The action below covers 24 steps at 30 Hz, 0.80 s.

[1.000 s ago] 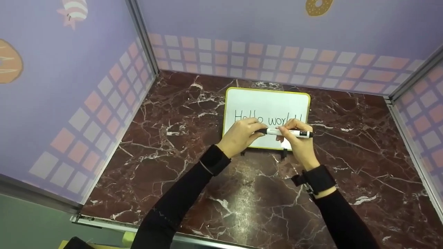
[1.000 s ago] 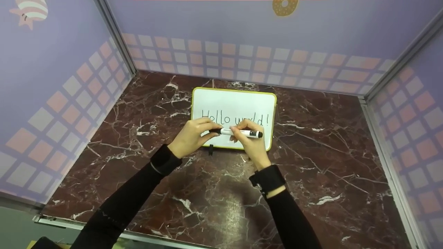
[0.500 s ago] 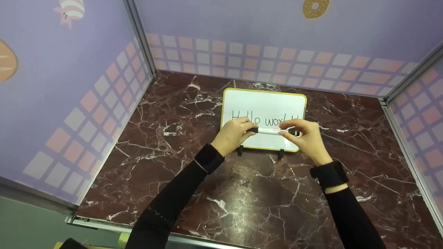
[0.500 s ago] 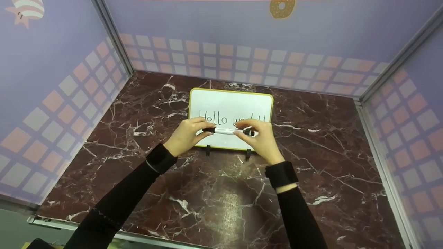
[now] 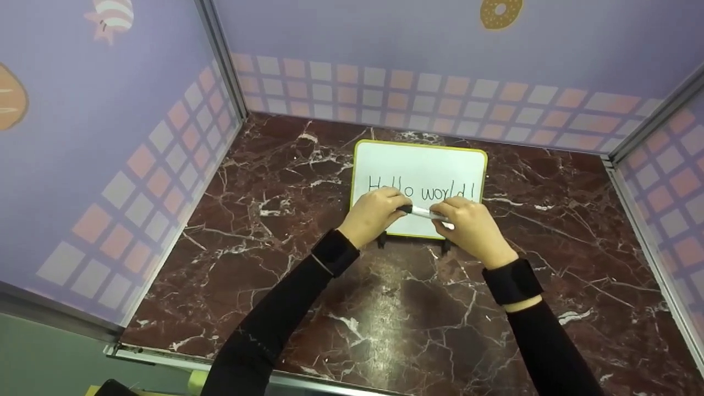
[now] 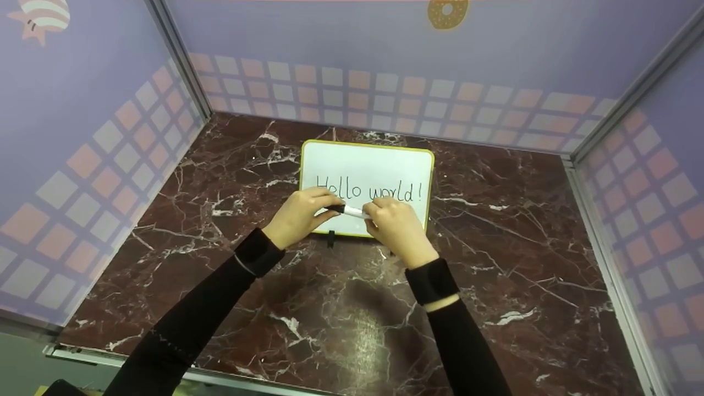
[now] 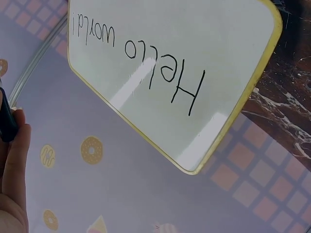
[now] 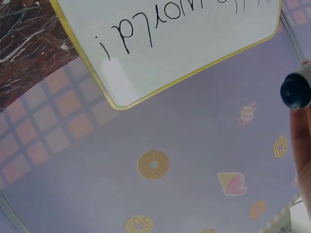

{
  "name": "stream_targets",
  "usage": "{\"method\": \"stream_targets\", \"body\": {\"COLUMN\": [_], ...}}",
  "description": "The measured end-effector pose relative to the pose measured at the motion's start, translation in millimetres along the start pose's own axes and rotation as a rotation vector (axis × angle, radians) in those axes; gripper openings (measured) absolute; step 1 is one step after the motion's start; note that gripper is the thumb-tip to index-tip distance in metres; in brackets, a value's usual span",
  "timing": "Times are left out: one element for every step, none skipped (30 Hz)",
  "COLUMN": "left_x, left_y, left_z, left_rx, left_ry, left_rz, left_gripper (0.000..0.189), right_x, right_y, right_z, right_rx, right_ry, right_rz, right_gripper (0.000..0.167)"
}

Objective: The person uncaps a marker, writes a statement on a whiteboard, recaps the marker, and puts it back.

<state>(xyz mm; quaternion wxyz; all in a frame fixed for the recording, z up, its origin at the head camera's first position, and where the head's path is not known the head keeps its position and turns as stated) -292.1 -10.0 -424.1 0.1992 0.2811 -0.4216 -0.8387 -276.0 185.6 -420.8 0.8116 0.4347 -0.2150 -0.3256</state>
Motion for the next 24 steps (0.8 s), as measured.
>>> {"method": "stream_targets", "body": {"left_x": [0.3,0.7,1.2,2.1,3.7,5.5,8.4,12.5,16.9,22.0,27.8,34.1,40.8,47.1,53.1,59.2,64.8,69.9,74.4,78.1,81.4,84.0,85.9,87.7], "left_y": [0.4,1.0,1.9,2.9,4.0,5.7,7.4,9.2,11.7,14.3,16.9,19.4,21.5,23.6,25.5,26.7,27.7,28.2,28.6,28.8,28.7,28.8,28.7,28.5], "left_z": [0.4,0.7,1.0,1.1,1.2,1.3,1.6,1.5,0.9,0.0,-1.6,-3.7,-6.6,-10.2,-14.5,-18.8,-23.5,-28.0,-32.6,-36.8,-40.7,-43.8,-46.5,-48.4], "left_rx": [0.005,0.013,0.019,0.024,0.026,0.025,0.022,0.015,0.01,0.009,0.016,0.025,0.033,0.047,0.056,0.059,0.053,0.041,0.024,0.012,-0.006,-0.019,-0.033,-0.041], "left_ry": [0.003,0.007,0.011,0.016,0.024,0.034,0.048,0.065,0.09,0.123,0.161,0.204,0.248,0.291,0.333,0.372,0.402,0.43,0.451,0.469,0.483,0.495,0.501,0.51], "left_rz": [-0.002,-0.006,-0.008,-0.001,0.019,0.042,0.073,0.116,0.165,0.218,0.275,0.322,0.369,0.411,0.429,0.438,0.44,0.432,0.416,0.395,0.373,0.357,0.343,0.331], "left_gripper": [0.026,0.032,0.039,0.046,0.053,0.059,0.064,0.068,0.072,0.077,0.081,0.086,0.092,0.096,0.099,0.1,0.101,0.1,0.098,0.095,0.092,0.089,0.087,0.085], "right_x": [-0.3,-1.3,-2.9,-5.5,-9.1,-13.8,-19.5,-26.1,-33.8,-42.5,-51.8,-61.3,-71.1,-80.8,-90.3,-99.4,-107.8,-115.4,-122.7,-129.6,-135.8,-141.2,-145.7,-149.4], "right_y": [-0.2,-0.5,-0.5,-0.2,0.0,0.5,1.8,3.0,4.3,5.1,5.6,6.1,6.0,5.1,3.6,1.5,-0.8,-3.3,-6.6,-10.0,-14.0,-18.0,-22.3,-26.3], "right_z": [-0.5,-1.1,-2.1,-3.4,-5.2,-7.4,-9.8,-12.9,-16.8,-21.3,-26.3,-31.8,-37.8,-44.8,-52.2,-59.7,-66.9,-74.2,-81.3,-88.1,-94.6,-100.7,-106.4,-111.6], "right_rx": [-0.004,-0.011,-0.02,-0.034,-0.051,-0.07,-0.097,-0.128,-0.162,-0.198,-0.232,-0.262,-0.288,-0.305,-0.31,-0.301,-0.28,-0.25,-0.216,-0.176,-0.135,-0.096,-0.059,-0.029], "right_ry": [-0.007,-0.018,-0.037,-0.061,-0.092,-0.129,-0.169,-0.211,-0.258,-0.306,-0.356,-0.409,-0.464,-0.521,-0.58,-0.635,-0.688,-0.741,-0.786,-0.828,-0.864,-0.895,-0.923,-0.948], "right_rz": [0.003,0.009,0.021,0.039,0.061,0.085,0.106,0.125,0.137,0.142,0.139,0.13,0.119,0.106,0.094,0.078,0.066,0.053,0.041,0.03,0.021,0.015,0.017,0.02], "right_gripper": [0.022,0.022,0.022,0.022,0.021,0.021,0.021,0.02,0.02,0.019,0.018,0.017,0.015,0.014,0.013,0.013,0.013,0.014,0.014,0.016,0.016,0.017,0.017,0.018]}}
Point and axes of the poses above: each hand's wrist, its own z-axis towards the middle knuckle, its own y-axis out of the back of the hand, x = y × z, the point moved 3 cm from there along z, towards the middle knuckle, and after that the axes turned 3 degrees about -y, right-handed, at the moved point
